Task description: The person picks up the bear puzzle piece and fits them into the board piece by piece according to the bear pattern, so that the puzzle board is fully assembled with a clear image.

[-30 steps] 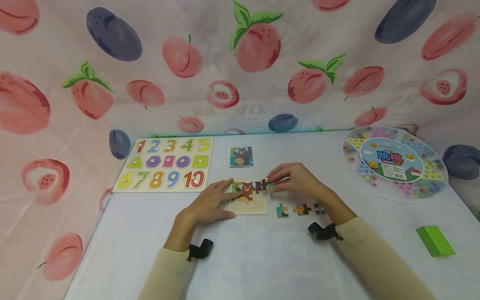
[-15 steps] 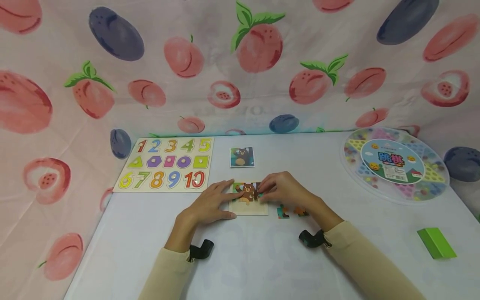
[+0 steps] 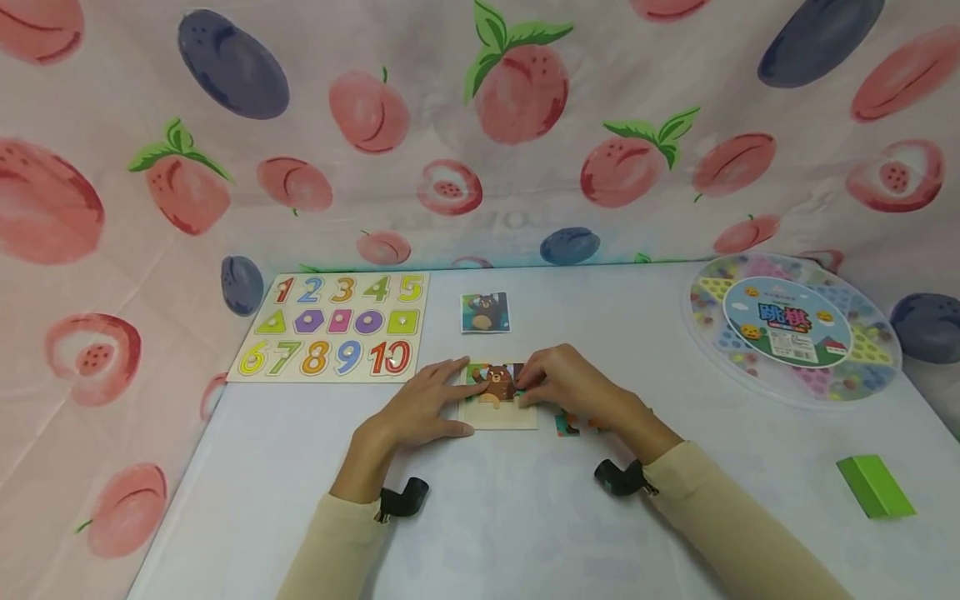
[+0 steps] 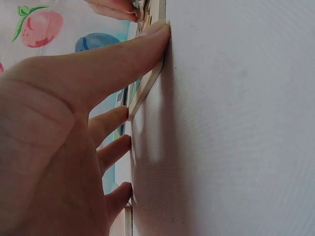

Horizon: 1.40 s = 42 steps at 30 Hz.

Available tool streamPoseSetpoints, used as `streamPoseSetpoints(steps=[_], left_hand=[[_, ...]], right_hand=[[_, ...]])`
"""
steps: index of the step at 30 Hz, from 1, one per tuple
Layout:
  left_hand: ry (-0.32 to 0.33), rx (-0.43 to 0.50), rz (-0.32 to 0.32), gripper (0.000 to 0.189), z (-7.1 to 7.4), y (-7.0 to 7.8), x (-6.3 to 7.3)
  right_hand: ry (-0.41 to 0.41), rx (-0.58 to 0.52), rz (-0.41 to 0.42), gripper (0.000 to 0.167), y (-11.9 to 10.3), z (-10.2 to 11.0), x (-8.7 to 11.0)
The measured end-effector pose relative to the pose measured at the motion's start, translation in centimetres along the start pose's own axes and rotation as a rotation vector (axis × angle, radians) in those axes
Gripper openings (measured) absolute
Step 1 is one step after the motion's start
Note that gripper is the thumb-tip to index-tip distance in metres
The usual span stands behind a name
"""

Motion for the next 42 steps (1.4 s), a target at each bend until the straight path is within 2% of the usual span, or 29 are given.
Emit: streamPoseSetpoints(steps=[5, 12, 19, 24, 34, 42], left_hand=[[0.0, 0.005, 0.003, 0.065, 0.09, 0.12, 0.09], [-0.004, -0.001, 0.003, 0.064, 0.08, 0.14, 0.09], [-0.005, 0.008, 0.003, 0.065, 0.06, 0.11, 0.05], [0.004, 0.017, -0.005, 0.065, 0.09, 0.16, 0.05], [0.035, 0.136, 0.014, 0.065, 0.11, -0.39, 0.13], [0.052, 0.198, 0.017, 0.073, 0.23, -0.54, 0.07]], right_hand=[[0.002, 0.054, -0.026, 0.012, -0.05, -0.2, -0.18], [0.006, 0.05, -0.093, 0.011, 0.39, -0.41, -0.19], [0.025, 0.083, -0.089, 0.012, 0.48, -0.29, -0.07], [0.034, 0.066, -0.096, 0.011, 0.53, -0.26, 0.01], [0.03, 0.019, -0.112, 0.009, 0.69, -0.35, 0.11], [0.016, 0.018, -0.113, 0.009, 0.83, -0.18, 0.02]])
Point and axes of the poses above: each hand's wrist, its own x-axis away from the middle knuckle, its own z-axis out of the back of the hand, y = z × x, the point moved 5 cm from there along -x, towards the middle knuckle, and after that the axes turned 7 degrees about -y, right-handed, at the moved point
